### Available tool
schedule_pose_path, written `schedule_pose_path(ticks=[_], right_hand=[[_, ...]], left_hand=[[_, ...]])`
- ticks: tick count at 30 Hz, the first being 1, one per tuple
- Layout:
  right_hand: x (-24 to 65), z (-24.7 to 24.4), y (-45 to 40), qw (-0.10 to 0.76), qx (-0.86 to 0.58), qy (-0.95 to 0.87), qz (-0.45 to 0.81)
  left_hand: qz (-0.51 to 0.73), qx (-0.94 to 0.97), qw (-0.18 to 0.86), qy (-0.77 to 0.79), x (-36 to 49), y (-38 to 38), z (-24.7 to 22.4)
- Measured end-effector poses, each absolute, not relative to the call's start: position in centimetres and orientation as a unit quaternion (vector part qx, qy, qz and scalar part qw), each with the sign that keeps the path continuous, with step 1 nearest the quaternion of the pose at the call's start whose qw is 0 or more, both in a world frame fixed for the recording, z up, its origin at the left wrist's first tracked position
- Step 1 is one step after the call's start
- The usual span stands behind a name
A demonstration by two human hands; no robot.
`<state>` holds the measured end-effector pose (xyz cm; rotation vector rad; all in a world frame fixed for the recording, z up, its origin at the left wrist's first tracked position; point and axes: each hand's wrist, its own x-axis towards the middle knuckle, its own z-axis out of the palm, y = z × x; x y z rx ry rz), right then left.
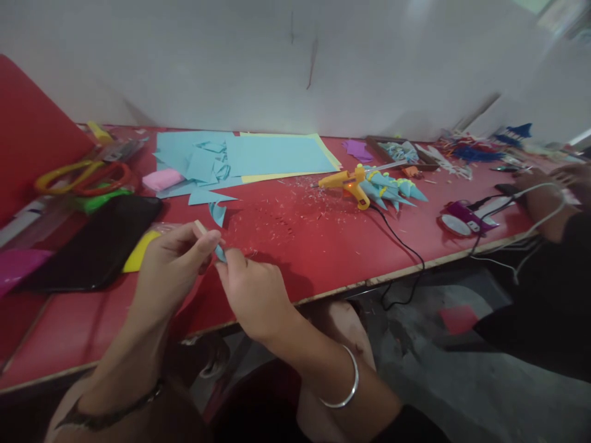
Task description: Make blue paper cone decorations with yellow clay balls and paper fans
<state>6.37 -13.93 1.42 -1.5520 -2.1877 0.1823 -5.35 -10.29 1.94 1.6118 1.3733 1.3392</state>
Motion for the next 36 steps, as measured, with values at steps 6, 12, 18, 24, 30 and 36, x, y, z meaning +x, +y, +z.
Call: schedule_pose_path(ticks=[6,12,18,24,30,36], right_hand=[[6.65,1.56,-13.96,0.221,-0.568,-0.792,0.042],[7.04,1.54,-13.82,0.223,-0.557,-0.799,0.042],[7.21,1.68,-13.86,0.234,-0.552,-0.799,0.027],[7.16,1.63,-13.93,0.236,-0.555,-0.798,0.019],[7.14,1.57,-13.87,0.235,-0.548,-0.803,-0.001],[7.03,1.96,-13.69,0.21,-0.561,-0.8,0.038]], left_hand=[[0.499,0.63,0.254,0.538,-5.01,-10.58,2.4],[0.497,0.622,0.236,0.557,-4.87,-10.48,2.27],[0.485,0.636,0.223,0.558,-4.94,-10.46,2.19],[0.482,0.64,0.235,0.55,-4.84,-10.39,2.11],[0.5,0.651,0.255,0.512,-4.54,-10.19,1.8],[0.509,0.637,0.265,0.516,-4.74,-10.06,1.63]])
